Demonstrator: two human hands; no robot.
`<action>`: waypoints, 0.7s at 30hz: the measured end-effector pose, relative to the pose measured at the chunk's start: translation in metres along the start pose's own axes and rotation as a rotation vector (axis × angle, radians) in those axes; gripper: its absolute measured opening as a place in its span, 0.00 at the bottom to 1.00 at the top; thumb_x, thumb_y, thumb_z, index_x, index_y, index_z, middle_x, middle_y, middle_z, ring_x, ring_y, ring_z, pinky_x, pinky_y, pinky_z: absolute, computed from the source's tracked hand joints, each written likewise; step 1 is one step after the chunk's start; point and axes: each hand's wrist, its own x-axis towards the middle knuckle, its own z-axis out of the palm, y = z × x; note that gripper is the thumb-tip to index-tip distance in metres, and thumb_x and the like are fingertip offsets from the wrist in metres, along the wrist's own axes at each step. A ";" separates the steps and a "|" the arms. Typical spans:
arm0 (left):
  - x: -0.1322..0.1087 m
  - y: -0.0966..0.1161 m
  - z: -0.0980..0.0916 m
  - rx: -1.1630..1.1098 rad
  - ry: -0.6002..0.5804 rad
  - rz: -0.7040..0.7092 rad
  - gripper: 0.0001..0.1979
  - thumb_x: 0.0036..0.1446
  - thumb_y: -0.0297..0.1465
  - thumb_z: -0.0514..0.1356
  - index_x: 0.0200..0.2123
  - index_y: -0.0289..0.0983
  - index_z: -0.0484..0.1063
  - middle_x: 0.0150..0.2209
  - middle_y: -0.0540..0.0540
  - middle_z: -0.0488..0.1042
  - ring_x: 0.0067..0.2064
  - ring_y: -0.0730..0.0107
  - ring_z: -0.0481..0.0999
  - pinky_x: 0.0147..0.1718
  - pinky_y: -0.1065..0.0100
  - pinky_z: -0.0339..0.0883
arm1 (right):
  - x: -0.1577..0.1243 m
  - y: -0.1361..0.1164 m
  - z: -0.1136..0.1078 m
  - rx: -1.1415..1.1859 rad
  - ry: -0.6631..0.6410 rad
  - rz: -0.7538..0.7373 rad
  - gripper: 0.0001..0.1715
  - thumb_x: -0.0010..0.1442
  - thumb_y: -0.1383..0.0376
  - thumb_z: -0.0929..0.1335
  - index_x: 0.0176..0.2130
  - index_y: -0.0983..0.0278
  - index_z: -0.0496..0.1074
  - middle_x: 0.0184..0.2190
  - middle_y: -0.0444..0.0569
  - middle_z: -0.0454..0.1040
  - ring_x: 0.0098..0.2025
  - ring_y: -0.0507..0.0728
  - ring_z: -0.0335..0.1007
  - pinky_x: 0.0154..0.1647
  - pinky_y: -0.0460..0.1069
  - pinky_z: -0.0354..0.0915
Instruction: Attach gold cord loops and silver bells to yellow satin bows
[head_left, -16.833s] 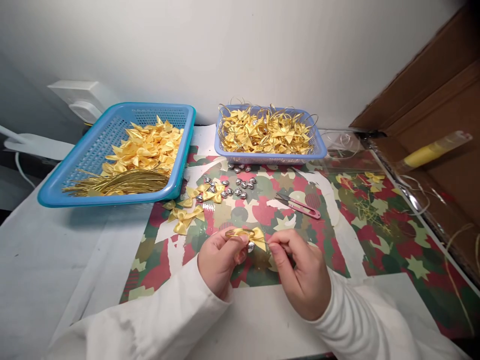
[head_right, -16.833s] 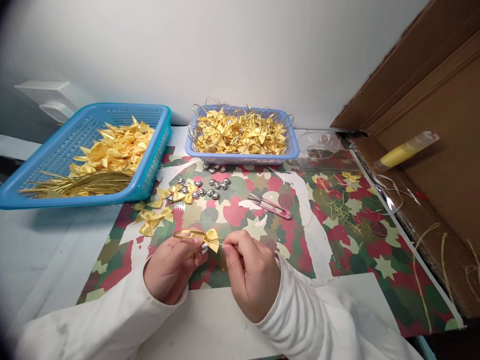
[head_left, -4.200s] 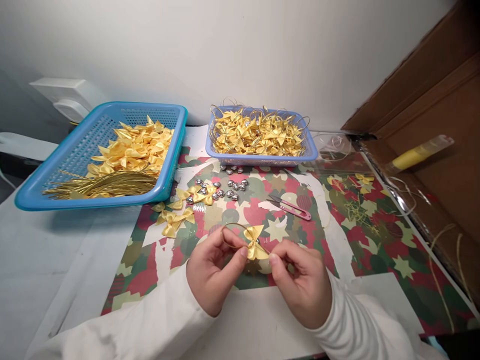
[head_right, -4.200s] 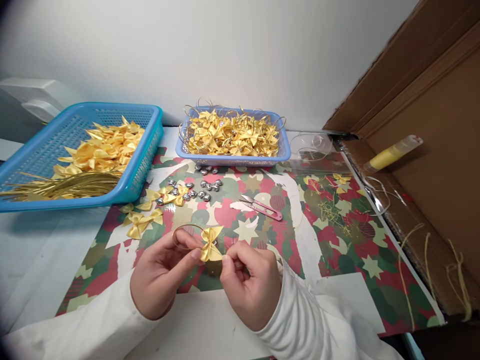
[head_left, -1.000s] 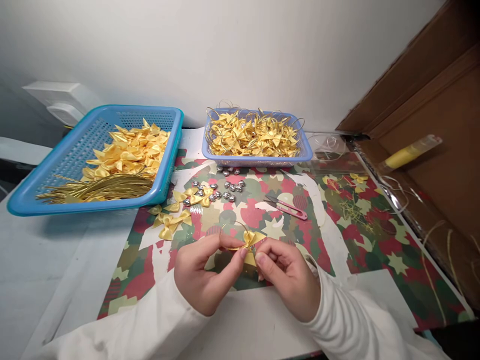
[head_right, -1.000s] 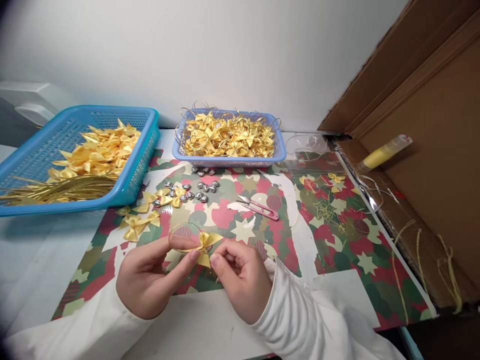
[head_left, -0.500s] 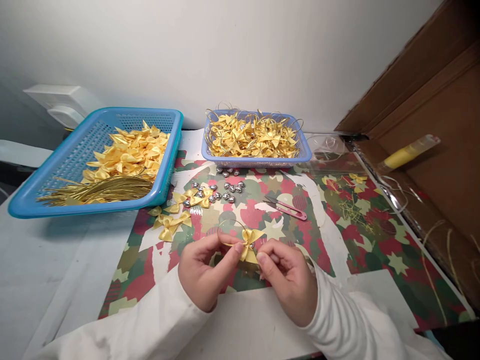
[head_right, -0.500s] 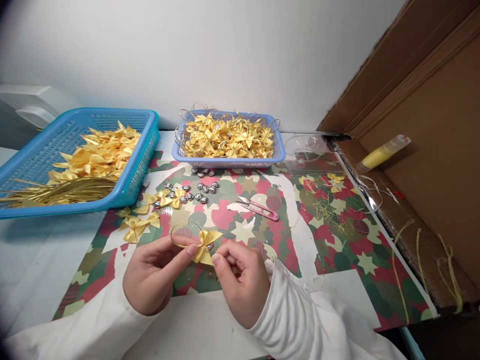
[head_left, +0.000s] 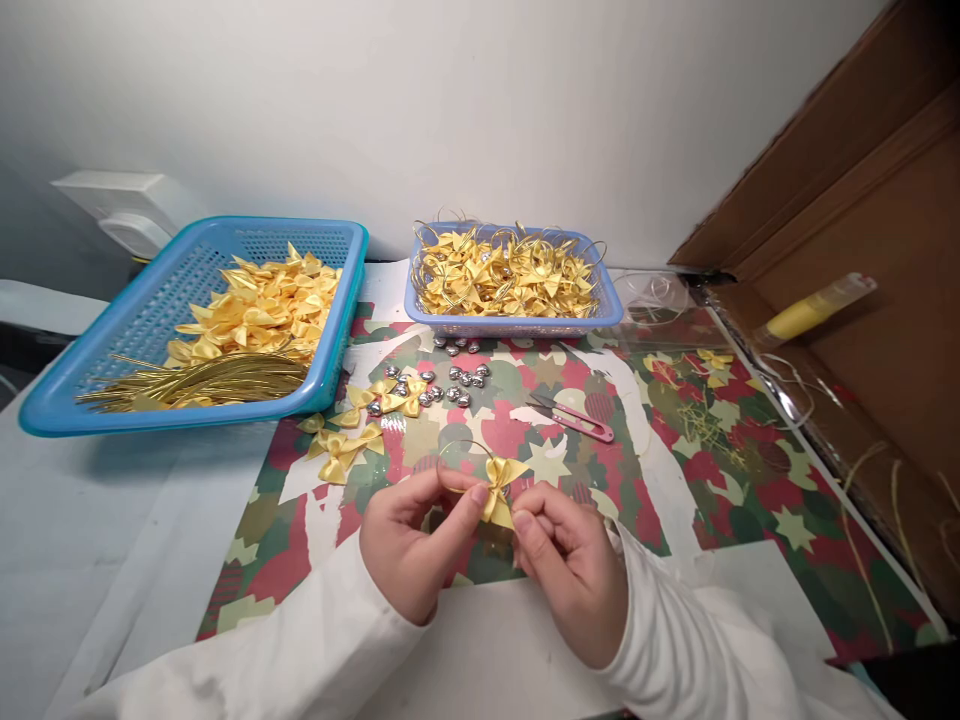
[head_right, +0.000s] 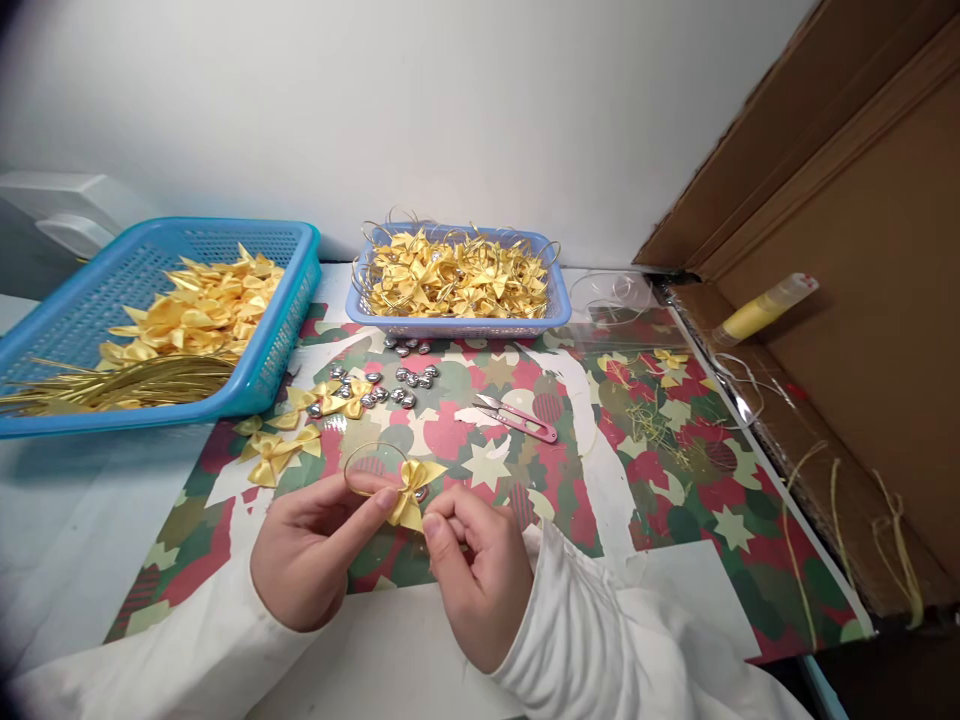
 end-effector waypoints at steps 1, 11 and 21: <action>0.000 0.000 0.000 -0.006 -0.002 -0.002 0.06 0.48 0.30 0.64 0.21 0.35 0.75 0.19 0.50 0.72 0.22 0.74 0.66 0.21 0.72 0.60 | 0.000 0.000 0.001 0.009 0.001 -0.004 0.15 0.64 0.59 0.59 0.28 0.62 0.60 0.14 0.36 0.52 0.16 0.48 0.47 0.18 0.45 0.47; -0.001 -0.003 -0.002 0.060 -0.012 0.076 0.08 0.50 0.32 0.62 0.22 0.35 0.75 0.19 0.50 0.71 0.22 0.74 0.65 0.21 0.71 0.60 | -0.001 0.003 0.004 0.081 -0.007 0.022 0.15 0.64 0.57 0.59 0.28 0.62 0.59 0.14 0.36 0.52 0.16 0.48 0.49 0.19 0.45 0.49; 0.001 -0.005 -0.006 0.267 -0.019 0.238 0.10 0.53 0.33 0.60 0.22 0.36 0.73 0.21 0.49 0.73 0.25 0.70 0.68 0.25 0.68 0.61 | -0.003 0.001 0.004 0.052 0.015 0.009 0.16 0.64 0.57 0.59 0.28 0.62 0.59 0.15 0.36 0.53 0.16 0.48 0.49 0.18 0.45 0.48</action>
